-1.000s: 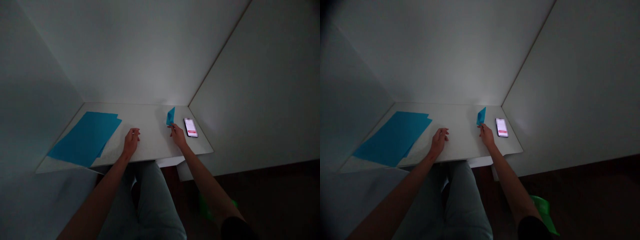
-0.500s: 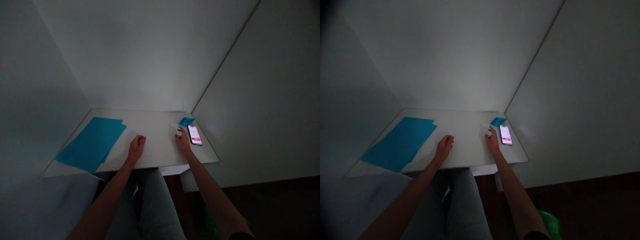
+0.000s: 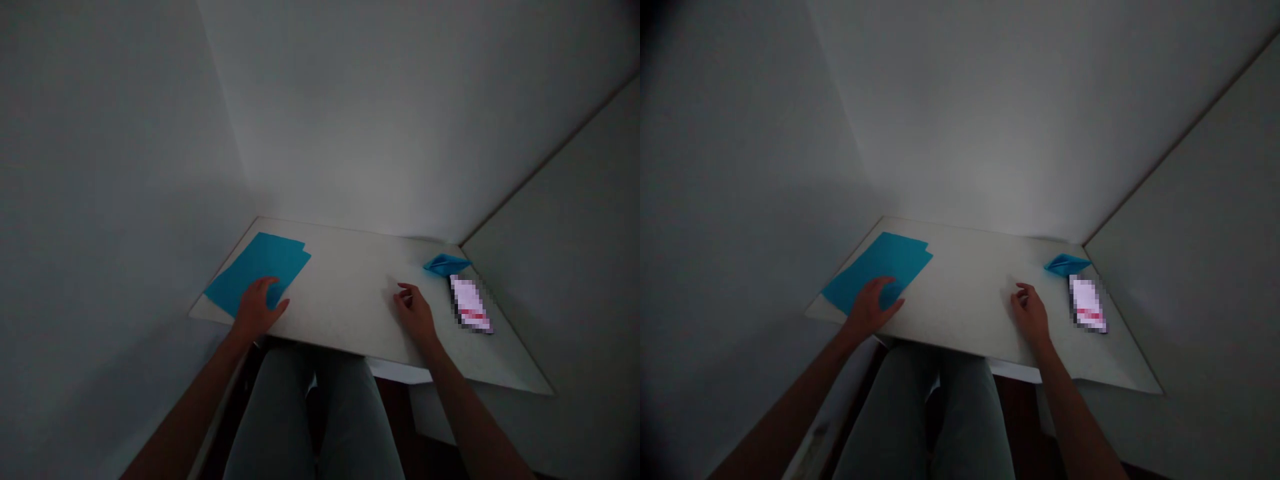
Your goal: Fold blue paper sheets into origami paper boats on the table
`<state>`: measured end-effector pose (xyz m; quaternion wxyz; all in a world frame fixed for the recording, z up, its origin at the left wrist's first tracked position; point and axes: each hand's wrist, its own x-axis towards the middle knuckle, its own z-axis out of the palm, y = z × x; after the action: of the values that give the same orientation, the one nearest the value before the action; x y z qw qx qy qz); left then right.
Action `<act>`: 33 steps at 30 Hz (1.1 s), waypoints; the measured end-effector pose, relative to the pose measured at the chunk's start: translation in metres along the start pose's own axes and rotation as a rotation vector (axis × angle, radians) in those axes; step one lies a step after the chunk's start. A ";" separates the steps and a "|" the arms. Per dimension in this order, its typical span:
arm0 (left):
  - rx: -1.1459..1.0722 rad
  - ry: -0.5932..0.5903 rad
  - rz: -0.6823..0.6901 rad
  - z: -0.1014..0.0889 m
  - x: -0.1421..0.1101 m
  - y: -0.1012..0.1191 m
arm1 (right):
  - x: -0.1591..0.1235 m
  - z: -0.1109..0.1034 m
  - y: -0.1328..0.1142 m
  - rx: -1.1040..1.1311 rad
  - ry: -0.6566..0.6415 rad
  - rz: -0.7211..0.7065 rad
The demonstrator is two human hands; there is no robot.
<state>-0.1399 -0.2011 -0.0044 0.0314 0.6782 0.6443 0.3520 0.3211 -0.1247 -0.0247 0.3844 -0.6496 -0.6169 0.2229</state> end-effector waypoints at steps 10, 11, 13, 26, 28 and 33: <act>0.287 -0.023 0.049 0.001 -0.051 -0.034 | -0.005 -0.001 -0.007 -0.049 -0.038 0.009; 0.291 -0.014 0.038 0.002 -0.050 -0.030 | -0.006 -0.002 -0.009 -0.051 -0.043 0.008; 0.291 -0.024 0.009 0.002 -0.048 -0.025 | -0.006 -0.003 -0.013 -0.047 -0.040 0.004; -0.076 -0.094 -0.263 -0.025 -0.038 -0.043 | -0.005 -0.002 -0.015 -0.056 -0.029 -0.014; -0.158 -0.105 -0.314 -0.034 -0.036 -0.043 | -0.005 -0.002 -0.014 -0.055 -0.029 -0.010; -0.290 -0.159 -0.356 -0.057 -0.032 -0.036 | -0.006 -0.003 -0.015 -0.047 -0.042 -0.005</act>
<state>-0.1971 -0.2474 0.0062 0.2407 0.5679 0.6918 0.3754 0.3131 -0.1316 -0.0122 0.3564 -0.6520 -0.6317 0.2210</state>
